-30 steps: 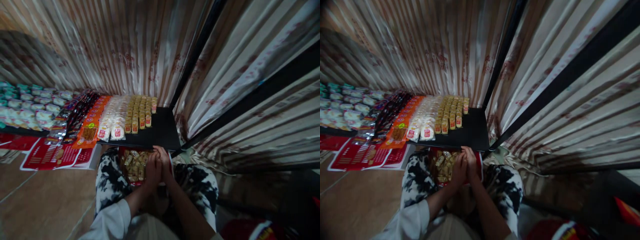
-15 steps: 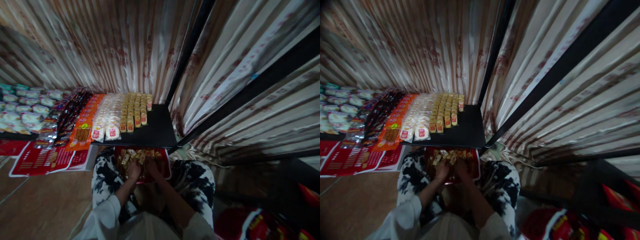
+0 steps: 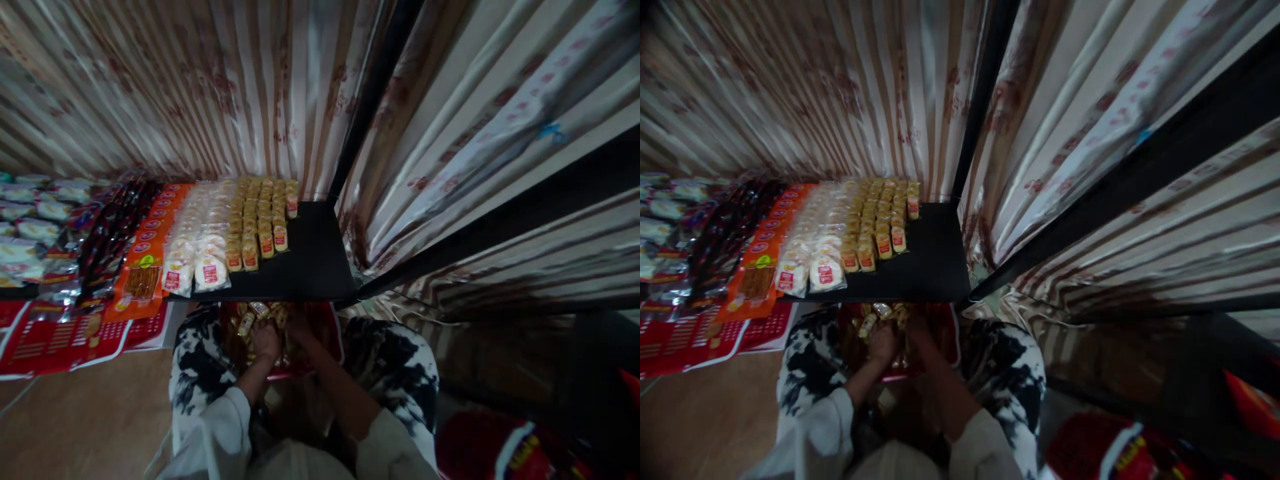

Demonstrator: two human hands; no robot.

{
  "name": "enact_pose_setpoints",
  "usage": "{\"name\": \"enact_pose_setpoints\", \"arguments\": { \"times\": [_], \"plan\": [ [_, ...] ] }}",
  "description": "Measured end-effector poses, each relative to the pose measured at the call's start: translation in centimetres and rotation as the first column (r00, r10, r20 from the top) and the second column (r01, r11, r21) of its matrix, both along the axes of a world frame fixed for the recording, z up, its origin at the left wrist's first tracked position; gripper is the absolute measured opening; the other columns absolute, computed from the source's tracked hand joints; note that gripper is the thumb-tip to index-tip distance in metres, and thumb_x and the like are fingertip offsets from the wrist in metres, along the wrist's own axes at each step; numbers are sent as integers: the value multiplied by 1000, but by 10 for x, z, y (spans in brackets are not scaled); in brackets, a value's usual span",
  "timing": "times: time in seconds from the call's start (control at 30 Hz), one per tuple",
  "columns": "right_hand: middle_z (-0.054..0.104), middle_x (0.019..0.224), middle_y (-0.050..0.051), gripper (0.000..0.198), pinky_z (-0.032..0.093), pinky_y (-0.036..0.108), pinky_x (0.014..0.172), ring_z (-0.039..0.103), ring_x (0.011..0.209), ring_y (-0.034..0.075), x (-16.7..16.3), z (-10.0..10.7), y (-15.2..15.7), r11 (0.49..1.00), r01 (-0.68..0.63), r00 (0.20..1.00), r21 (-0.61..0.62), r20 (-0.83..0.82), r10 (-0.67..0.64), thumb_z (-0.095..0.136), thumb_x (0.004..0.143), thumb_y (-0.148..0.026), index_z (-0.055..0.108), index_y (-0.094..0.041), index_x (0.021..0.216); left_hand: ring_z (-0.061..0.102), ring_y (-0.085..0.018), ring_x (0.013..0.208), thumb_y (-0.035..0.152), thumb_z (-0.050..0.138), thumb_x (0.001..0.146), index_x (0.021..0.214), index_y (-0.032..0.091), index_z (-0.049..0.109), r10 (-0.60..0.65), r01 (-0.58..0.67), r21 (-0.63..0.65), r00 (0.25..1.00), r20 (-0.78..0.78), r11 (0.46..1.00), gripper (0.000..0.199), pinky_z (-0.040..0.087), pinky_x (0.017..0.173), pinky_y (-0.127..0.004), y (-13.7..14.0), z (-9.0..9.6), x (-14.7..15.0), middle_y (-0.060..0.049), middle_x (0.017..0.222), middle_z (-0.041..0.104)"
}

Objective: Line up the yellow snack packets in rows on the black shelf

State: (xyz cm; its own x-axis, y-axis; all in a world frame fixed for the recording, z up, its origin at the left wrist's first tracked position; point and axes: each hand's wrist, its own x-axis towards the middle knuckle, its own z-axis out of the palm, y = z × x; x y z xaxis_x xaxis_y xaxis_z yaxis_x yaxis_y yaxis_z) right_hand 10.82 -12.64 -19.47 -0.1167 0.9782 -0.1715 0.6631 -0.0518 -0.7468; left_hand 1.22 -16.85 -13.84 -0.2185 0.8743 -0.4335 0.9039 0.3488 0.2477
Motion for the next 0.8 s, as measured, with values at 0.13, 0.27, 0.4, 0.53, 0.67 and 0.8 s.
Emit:
{"name": "enact_pose_setpoints", "arguments": {
  "times": [0.13, 0.27, 0.4, 0.53, 0.67, 0.8],
  "plan": [
    [70, 84, 8, 22, 48, 27, 72, 64, 74, 18, 1, -5, 3, 985, -31, 997, -172, 61, 42, 50, 68, -9, 66, -15, 83, 48, -28, 111, 18, 42, 80, 108, 17, 63, 53, -53, 5, 999, -11, 999, 34, 36, 87, -38, 2, -10, 3, -12, 111, 63],
    [69, 93, 8, 22, 47, 27, 76, 64, 83, 18, 1, -4, 4, 972, -14, 994, -235, 98, 38, 50, 73, -12, 64, -16, 88, 48, -28, 112, 14, 40, 80, 112, 20, 62, 110, -110, 26, 994, -1, 994, 39, 37, 88, -38, 2, -13, 4, -12, 116, 60],
    [69, 94, 10, 22, 47, 28, 75, 64, 89, 21, 1, 4, 2, 964, 32, 990, -264, 141, 6, 50, 79, -27, 64, -17, 94, 48, -30, 111, 18, 44, 80, 110, 19, 63, 121, -122, 59, 992, 22, 991, 36, 37, 89, -40, -1, -6, 5, -13, 114, 61],
    [67, 101, 12, 34, 46, 31, 75, 64, 93, 25, 2, 19, -3, 958, 140, 974, -251, 207, -88, 54, 78, -39, 61, -17, 104, 48, -31, 110, 20, 46, 79, 106, 18, 65, 103, -113, 119, 991, 89, 986, 33, 38, 89, -42, -7, 1, 7, -12, 112, 62],
    [65, 105, 15, 38, 46, 35, 78, 63, 97, 28, 6, 37, -11, 946, 244, 962, -214, 177, -208, 57, 76, -33, 58, -15, 109, 50, -28, 109, 15, 45, 78, 105, 15, 65, 51, -94, 220, 980, 194, 971, 34, 38, 94, -40, -15, 3, 10, -11, 108, 64],
    [64, 112, 8, 43, 44, 34, 88, 59, 104, 23, 16, 58, -25, 965, 241, 969, -105, -27, -245, 55, 72, -23, 55, -21, 115, 55, -22, 104, 9, 44, 76, 104, 13, 63, 12, -156, 323, 913, 408, 934, 34, 40, 95, -35, -26, 0, 13, -11, 107, 64]
  ]
}}
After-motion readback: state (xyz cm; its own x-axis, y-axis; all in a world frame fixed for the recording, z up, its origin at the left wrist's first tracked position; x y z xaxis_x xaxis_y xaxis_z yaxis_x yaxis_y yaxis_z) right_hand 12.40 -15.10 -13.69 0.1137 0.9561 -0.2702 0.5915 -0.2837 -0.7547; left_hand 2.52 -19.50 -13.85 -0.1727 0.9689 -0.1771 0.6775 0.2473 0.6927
